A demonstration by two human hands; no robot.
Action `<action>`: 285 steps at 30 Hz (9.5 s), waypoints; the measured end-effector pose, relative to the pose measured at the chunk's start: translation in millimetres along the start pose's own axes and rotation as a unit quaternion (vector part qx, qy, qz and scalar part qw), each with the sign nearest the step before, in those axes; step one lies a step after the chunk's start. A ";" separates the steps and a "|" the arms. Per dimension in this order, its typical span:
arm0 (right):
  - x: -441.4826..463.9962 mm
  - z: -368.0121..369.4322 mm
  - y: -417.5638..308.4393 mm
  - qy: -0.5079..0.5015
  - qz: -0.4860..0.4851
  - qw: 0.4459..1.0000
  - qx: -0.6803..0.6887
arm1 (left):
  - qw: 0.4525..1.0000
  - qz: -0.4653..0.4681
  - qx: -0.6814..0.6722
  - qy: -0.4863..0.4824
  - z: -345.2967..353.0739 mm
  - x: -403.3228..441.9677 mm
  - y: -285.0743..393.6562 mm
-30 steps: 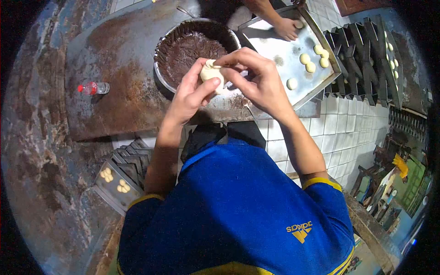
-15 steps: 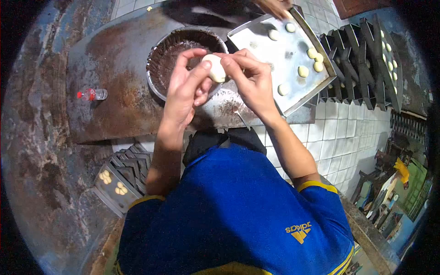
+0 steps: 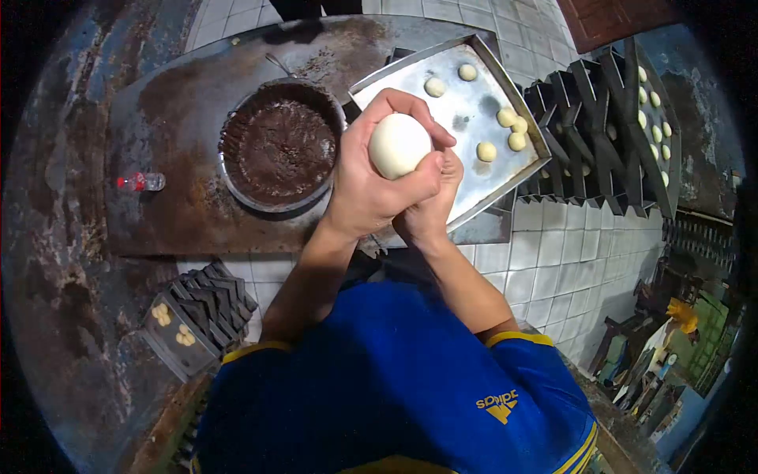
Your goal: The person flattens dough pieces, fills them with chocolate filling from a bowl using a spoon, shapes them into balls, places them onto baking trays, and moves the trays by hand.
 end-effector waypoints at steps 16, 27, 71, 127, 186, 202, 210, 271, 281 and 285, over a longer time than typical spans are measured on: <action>71.6 -121.5 -80.1 -0.255 0.157 0.883 -0.362 | 0.930 -0.101 0.352 0.005 -21.3 18.8 -146.0; 118.7 -263.5 88.8 -0.235 0.132 0.824 -0.499 | 0.840 -0.166 0.513 0.059 -80.8 22.1 -218.8; 8.0 -53.1 30.9 -0.156 0.136 0.946 -0.249 | 0.960 -0.088 0.093 0.250 -67.8 -36.7 -122.3; 158.8 11.7 383.6 -0.309 -0.066 0.567 -0.761 | 0.821 -0.208 0.446 0.289 -341.3 -258.2 18.5; -60.8 66.0 77.2 -0.327 0.004 0.833 -0.446 | 0.874 -0.219 0.341 -0.269 -216.4 -136.3 0.6; -59.2 109.6 48.9 -0.320 -0.051 0.774 -0.544 | 0.963 -0.262 0.054 -0.014 -217.5 -165.8 6.2; -38.0 104.9 51.5 -0.352 -0.016 0.799 -0.487 | 0.941 -0.295 -0.163 -0.010 -214.0 -158.2 32.4; 180.6 -361.0 58.5 -0.147 0.125 0.811 -0.553 | 0.882 -0.215 0.416 -0.063 -27.9 91.2 -277.7; 188.5 -380.3 136.0 -0.318 0.038 0.543 -0.776 | 0.862 -0.245 0.440 0.046 -40.2 -9.9 -267.4; 228.4 -404.0 76.1 -0.264 0.234 0.842 -0.408 | 0.895 -0.216 0.389 0.024 -27.3 -5.8 -291.4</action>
Point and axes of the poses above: each hand's wrist, its own x-axis towards the middle knuckle, its own z-axis out of the palm, y = z × x, the point moved 2 cm from there along x, towards the middle knuckle, and after that the axes turned 6 degrees about -y, right-handed, at the moved point
